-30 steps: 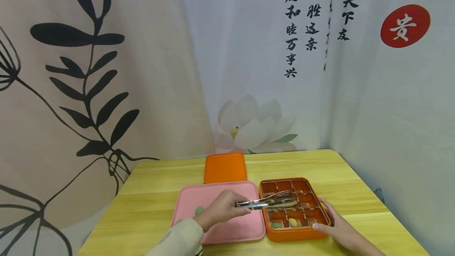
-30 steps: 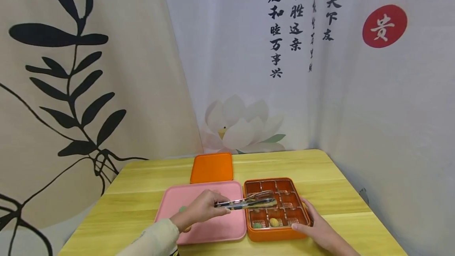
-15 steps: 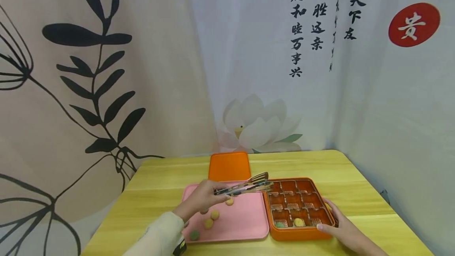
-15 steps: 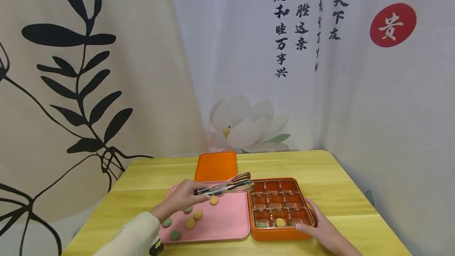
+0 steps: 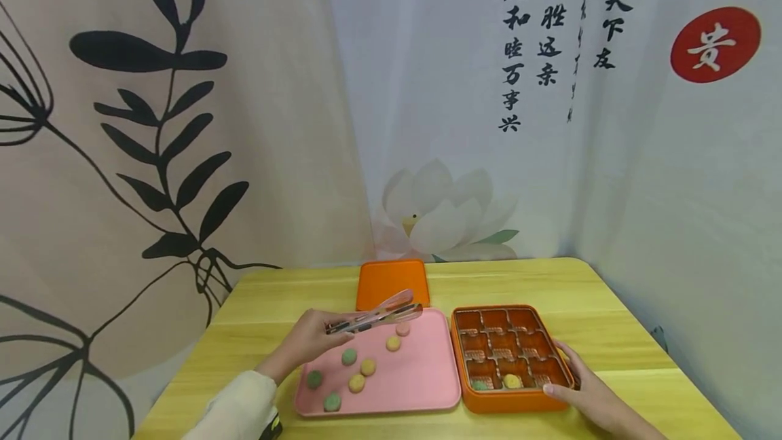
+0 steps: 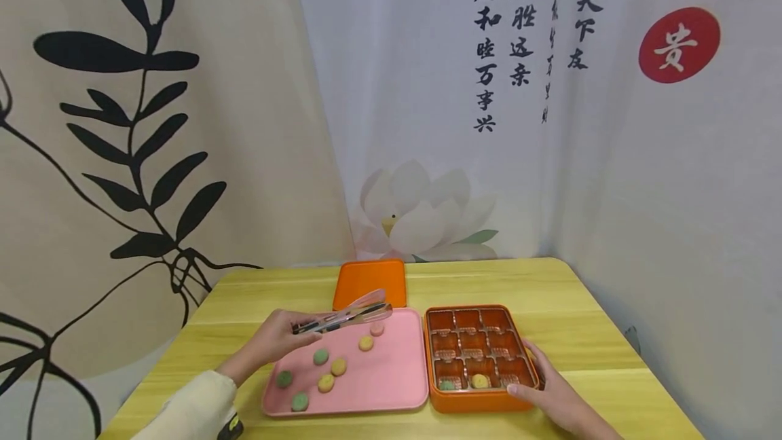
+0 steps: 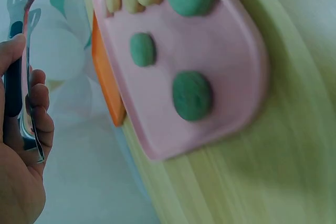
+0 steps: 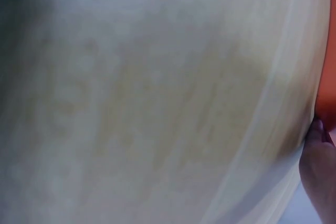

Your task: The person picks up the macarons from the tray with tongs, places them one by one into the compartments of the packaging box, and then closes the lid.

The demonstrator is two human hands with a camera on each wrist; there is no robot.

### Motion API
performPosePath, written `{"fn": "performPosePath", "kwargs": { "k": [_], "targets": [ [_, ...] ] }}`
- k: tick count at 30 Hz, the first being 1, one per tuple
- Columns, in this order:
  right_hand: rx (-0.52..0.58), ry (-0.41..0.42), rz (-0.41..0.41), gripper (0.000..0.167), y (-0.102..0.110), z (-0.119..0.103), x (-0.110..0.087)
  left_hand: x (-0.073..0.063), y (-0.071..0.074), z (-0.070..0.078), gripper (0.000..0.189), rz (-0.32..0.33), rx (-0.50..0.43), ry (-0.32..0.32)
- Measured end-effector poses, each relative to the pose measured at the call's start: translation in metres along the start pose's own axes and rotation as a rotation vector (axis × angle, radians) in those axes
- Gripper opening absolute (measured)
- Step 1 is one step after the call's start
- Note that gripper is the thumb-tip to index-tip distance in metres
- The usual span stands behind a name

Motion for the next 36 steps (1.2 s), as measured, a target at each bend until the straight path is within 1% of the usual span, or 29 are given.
{"fn": "performPosePath", "kwargs": {
  "k": [5, 8, 10, 14, 17, 19, 21, 24, 28, 32, 36],
  "targets": [
    [0.012, -0.008, -0.009, 0.089, 0.001, 0.001, 0.001, -0.010, 0.005, -0.013, 0.031, 0.015, 0.031, 0.003],
    [0.008, -0.009, -0.006, 0.090, 0.001, 0.001, 0.000, -0.015, 0.006, -0.022, 0.024, 0.003, 0.045, 0.009],
    [0.012, -0.008, -0.007, 0.090, 0.000, 0.000, -0.001, -0.018, 0.007, -0.027, 0.022, -0.005, 0.054, 0.023],
    [0.024, -0.008, -0.007, 0.089, 0.000, 0.000, -0.001, -0.024, 0.007, -0.037, 0.024, -0.025, 0.040, 0.073],
    [0.021, -0.008, 0.000, 0.089, 0.001, 0.001, 0.000, -0.029, 0.004, -0.044, 0.025, -0.044, 0.015, 0.117],
    [0.021, -0.007, 0.005, 0.090, 0.001, 0.002, 0.000, -0.031, 0.002, -0.047, 0.024, -0.053, 0.007, 0.134],
    [0.032, 0.001, 0.003, 0.090, 0.000, 0.003, 0.000, -0.033, -0.001, -0.050, 0.022, -0.057, -0.005, 0.141],
    [0.045, 0.011, -0.006, 0.090, -0.001, 0.002, 0.001, -0.036, -0.005, -0.052, 0.022, -0.060, -0.016, 0.129],
    [0.021, 0.011, -0.002, 0.090, 0.000, 0.001, 0.000, -0.038, -0.009, -0.052, 0.023, -0.078, -0.025, 0.112],
    [0.003, 0.007, 0.006, 0.090, 0.000, 0.001, -0.001, -0.040, -0.013, -0.053, 0.022, -0.104, -0.032, 0.130],
    [0.006, 0.012, 0.006, 0.090, -0.001, 0.000, -0.002, -0.043, -0.016, -0.053, 0.024, -0.099, -0.035, 0.130]
  ]
}}
Point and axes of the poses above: each hand's wrist, its own x-axis towards the middle knuckle, its own y-axis out of the back of the hand, z = x × y, the point moved 2 cm from there along x, towards the middle knuckle, and after that the axes turned 1 degree about -z, right-handed, at the moved point
